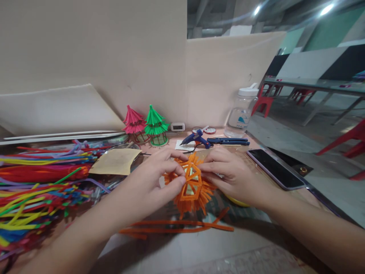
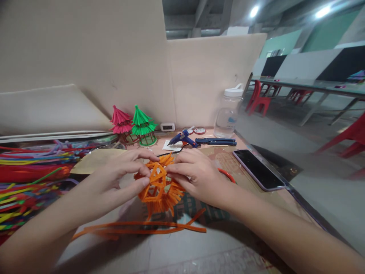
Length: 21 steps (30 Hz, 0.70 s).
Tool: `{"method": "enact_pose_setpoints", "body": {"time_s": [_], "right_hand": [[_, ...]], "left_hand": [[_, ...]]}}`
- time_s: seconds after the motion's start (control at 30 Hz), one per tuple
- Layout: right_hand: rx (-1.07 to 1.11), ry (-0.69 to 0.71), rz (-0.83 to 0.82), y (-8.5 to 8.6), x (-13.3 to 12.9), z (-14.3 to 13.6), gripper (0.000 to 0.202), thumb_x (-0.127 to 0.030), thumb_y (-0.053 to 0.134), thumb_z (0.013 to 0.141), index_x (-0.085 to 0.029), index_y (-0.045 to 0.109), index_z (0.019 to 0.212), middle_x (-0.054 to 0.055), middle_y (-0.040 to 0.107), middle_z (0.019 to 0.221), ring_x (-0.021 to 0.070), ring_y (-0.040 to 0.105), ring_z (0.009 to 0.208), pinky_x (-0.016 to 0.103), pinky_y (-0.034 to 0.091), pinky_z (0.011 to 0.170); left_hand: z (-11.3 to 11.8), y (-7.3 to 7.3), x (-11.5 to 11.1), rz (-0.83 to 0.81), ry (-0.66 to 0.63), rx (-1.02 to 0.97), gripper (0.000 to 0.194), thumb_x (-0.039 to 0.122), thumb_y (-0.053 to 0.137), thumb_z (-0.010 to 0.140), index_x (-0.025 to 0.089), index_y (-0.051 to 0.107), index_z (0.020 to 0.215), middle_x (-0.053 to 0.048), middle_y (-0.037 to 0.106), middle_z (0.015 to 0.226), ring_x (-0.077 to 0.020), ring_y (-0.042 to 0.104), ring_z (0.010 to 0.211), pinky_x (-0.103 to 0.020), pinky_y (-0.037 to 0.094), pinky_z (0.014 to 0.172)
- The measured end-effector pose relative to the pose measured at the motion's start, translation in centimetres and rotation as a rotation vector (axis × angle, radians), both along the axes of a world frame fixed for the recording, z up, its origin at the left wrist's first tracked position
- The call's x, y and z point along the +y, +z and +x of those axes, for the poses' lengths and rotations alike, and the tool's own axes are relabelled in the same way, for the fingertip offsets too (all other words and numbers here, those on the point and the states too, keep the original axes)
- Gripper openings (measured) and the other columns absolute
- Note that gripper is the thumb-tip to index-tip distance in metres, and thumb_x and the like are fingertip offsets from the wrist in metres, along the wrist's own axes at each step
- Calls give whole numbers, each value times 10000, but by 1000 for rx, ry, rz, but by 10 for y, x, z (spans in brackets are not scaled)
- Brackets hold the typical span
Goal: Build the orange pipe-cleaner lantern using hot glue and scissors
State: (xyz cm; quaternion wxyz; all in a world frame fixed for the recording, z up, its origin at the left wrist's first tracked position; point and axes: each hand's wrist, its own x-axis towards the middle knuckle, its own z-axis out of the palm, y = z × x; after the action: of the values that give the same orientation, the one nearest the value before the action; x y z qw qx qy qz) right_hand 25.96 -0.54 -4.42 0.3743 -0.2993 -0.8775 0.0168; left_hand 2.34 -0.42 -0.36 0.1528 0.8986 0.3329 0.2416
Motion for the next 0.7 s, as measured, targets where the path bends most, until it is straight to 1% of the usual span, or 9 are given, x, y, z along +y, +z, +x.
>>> {"method": "enact_pose_setpoints", "body": {"time_s": [0.1, 0.17, 0.27, 0.33, 0.4, 0.47, 0.57, 0.63, 0.7], "right_hand": [[-6, 2, 5, 0, 0, 0, 175, -153, 582, 947, -190, 752, 960, 60, 684, 807, 177, 574, 773, 316, 470, 689], [-10, -5, -5, -1, 1, 1, 175, -158, 583, 948, -192, 754, 964, 61, 689, 817, 178, 582, 781, 318, 477, 698], [17, -15, -25, -3, 5, 2, 178, -177, 576, 956, -207, 751, 962, 58, 697, 840, 176, 602, 805, 316, 494, 714], [47, -20, -28, -6, 7, 3, 174, -187, 575, 958, -202, 747, 936, 54, 693, 825, 174, 610, 800, 315, 503, 712], [66, -25, -32, -9, 10, 3, 163, -187, 584, 953, -199, 743, 920, 53, 693, 820, 172, 617, 793, 313, 509, 708], [79, -15, -27, -10, 11, 3, 152, -179, 591, 947, -201, 738, 916, 52, 697, 829, 169, 621, 789, 310, 510, 705], [87, -3, -22, -10, 10, 3, 144, -151, 596, 938, -202, 728, 912, 45, 691, 822, 164, 616, 784, 301, 501, 699], [88, 0, -22, -9, 9, 2, 139, -138, 601, 932, -199, 722, 906, 44, 686, 821, 163, 607, 785, 296, 495, 695], [92, 2, -20, -9, 10, 2, 129, -134, 609, 928, -191, 719, 891, 44, 682, 816, 163, 600, 781, 293, 489, 692]], "left_hand": [[-1, -2, 1, -3, -9, -2, 198, 287, 549, 945, 222, 657, 791, -21, 619, 1207, -203, 565, 1185, -390, 439, 1035], [-4, -1, 1, 24, -17, -3, 198, 277, 534, 961, 237, 695, 853, -23, 630, 1227, -208, 571, 1191, -395, 440, 1044], [-9, 3, -1, 168, 22, -2, 250, 232, 473, 993, 268, 714, 1049, -35, 638, 1255, -220, 571, 1203, -406, 436, 1049], [-13, 9, -2, 258, 82, -13, 264, 233, 456, 1003, 274, 687, 1123, -39, 638, 1242, -222, 562, 1208, -395, 433, 1040], [-16, 14, -4, 281, 145, -53, 204, 279, 479, 999, 256, 671, 1063, -35, 645, 1176, -218, 578, 1153, -368, 447, 988], [-17, 18, -6, 276, 209, -118, 170, 316, 504, 986, 229, 625, 905, -21, 645, 1024, -198, 608, 989, -334, 461, 870], [-16, 22, -7, 278, 302, -163, 316, 321, 479, 983, 213, 475, 686, 18, 521, 716, -157, 531, 688, -307, 408, 681], [-16, 22, -7, 258, 342, -132, 373, 325, 450, 984, 214, 429, 629, 26, 430, 624, -153, 466, 599, -309, 362, 613], [-16, 21, -5, 232, 361, -100, 397, 351, 427, 989, 217, 432, 615, 22, 406, 602, -159, 444, 576, -312, 335, 575]]}}
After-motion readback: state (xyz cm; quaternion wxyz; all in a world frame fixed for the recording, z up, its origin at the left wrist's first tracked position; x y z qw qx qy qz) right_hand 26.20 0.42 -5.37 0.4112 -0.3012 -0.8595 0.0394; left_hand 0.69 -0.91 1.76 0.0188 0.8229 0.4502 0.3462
